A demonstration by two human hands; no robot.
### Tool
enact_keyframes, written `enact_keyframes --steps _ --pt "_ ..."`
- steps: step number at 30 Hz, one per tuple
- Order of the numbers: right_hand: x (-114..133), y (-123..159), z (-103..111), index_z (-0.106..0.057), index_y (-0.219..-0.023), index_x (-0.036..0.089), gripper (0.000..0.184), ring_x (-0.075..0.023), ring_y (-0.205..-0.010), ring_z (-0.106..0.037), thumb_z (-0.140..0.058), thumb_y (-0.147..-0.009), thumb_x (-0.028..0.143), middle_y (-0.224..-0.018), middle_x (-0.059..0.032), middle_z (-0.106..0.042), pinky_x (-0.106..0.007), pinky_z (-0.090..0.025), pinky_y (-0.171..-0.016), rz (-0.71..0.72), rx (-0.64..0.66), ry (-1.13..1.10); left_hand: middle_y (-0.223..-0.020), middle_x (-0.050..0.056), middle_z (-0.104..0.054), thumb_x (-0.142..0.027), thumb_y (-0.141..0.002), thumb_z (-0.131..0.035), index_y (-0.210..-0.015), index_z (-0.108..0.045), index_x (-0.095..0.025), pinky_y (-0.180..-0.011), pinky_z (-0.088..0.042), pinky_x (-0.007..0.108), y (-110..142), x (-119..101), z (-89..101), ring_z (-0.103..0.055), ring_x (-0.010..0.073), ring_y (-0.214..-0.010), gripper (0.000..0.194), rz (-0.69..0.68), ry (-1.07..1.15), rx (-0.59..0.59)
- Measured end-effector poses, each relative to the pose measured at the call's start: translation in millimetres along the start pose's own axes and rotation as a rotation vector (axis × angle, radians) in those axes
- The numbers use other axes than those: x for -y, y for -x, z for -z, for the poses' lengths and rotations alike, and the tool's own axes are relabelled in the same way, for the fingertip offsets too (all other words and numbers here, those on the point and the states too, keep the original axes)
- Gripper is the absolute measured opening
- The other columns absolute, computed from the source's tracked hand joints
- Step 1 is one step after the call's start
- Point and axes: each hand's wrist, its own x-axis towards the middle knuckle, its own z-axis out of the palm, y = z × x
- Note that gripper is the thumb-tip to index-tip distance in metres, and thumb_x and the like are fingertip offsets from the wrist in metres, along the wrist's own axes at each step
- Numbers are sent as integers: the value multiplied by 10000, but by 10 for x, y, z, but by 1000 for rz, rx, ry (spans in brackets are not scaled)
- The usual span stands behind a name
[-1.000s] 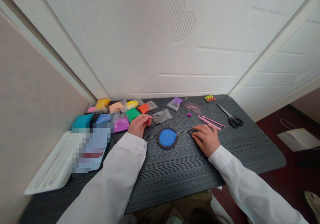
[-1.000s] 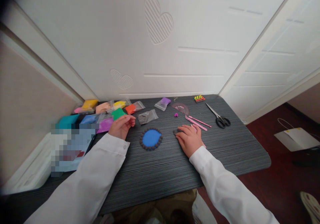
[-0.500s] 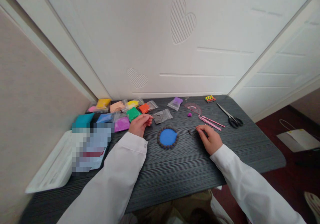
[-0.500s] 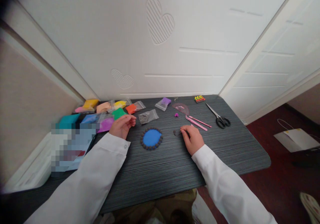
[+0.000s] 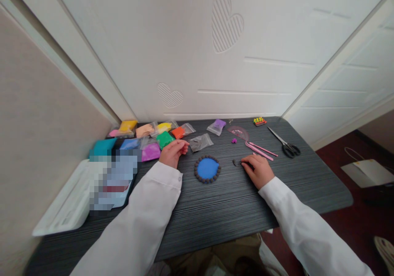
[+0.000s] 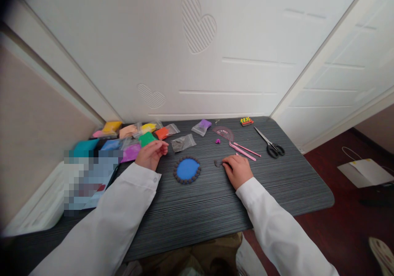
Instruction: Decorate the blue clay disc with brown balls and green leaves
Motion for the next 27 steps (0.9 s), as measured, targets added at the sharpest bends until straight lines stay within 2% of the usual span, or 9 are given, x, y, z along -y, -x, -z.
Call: enact_keyframes --steps 7,12,18,20,23,25,27 --pt "104 35 130 -553 -856 197 135 -168 -849 -555 -457 -777 249 -855 -42 -616 -342 -419 -820 -49 -52 -77 -572 12 -554 -249 -623 -593 -630 -633 -121 -507 -355 208 10 -12 -2 -491 83 -534 134 -7 -13 4" --pt "195 54 230 -548 -876 206 139 -144 -777 -572 -482 -765 260 -845 -23 -619 -299 -459 -747 -112 -97 -150 -583 6 -555 -264 -629 -585 -632 -631 -137 -514 -358 211 7 -6 2 -492 83 -539 135 -16 -41 3" --pt "299 -54 284 -554 -863 200 134 -135 -758 -574 -510 -754 265 -827 -23 -615 -286 -466 -726 -155 -61 -363 -603 2 -570 -263 -623 -613 -663 -651 -160 -549 -368 226 29 -13 -12 -485 94 -565 117 -40 -162 17" --pt "366 -127 289 -554 -861 200 137 -141 -764 -574 -521 -748 270 -831 -27 -612 -296 -463 -733 -171 -56 -476 -685 17 -596 -252 -621 -626 -694 -665 -164 -627 -389 242 87 -61 -83 -512 118 -656 121 -80 -286 77" --pt "502 -272 297 -548 -871 202 140 -139 -766 -573 -520 -753 270 -829 -25 -606 -295 -462 -728 -152 -62 -583 -876 47 -600 -270 -675 -585 -828 -663 -177 -750 -395 262 219 -140 -236 -523 158 -853 196 -150 -540 289" --pt "583 -370 306 -553 -876 202 141 -135 -757 -568 -516 -756 266 -823 -24 -604 -288 -461 -718 -116 -68 -582 -965 63 -575 -289 -701 -556 -912 -639 -177 -721 -414 259 302 -164 -323 -522 164 -880 252 -152 -600 383" --pt "613 -440 308 -561 -885 202 149 -132 -743 -563 -507 -760 263 -817 -23 -604 -283 -460 -704 -87 -86 -529 -990 70 -560 -300 -710 -545 -945 -624 -177 -671 -425 251 350 -160 -362 -528 161 -858 277 -166 -636 413"
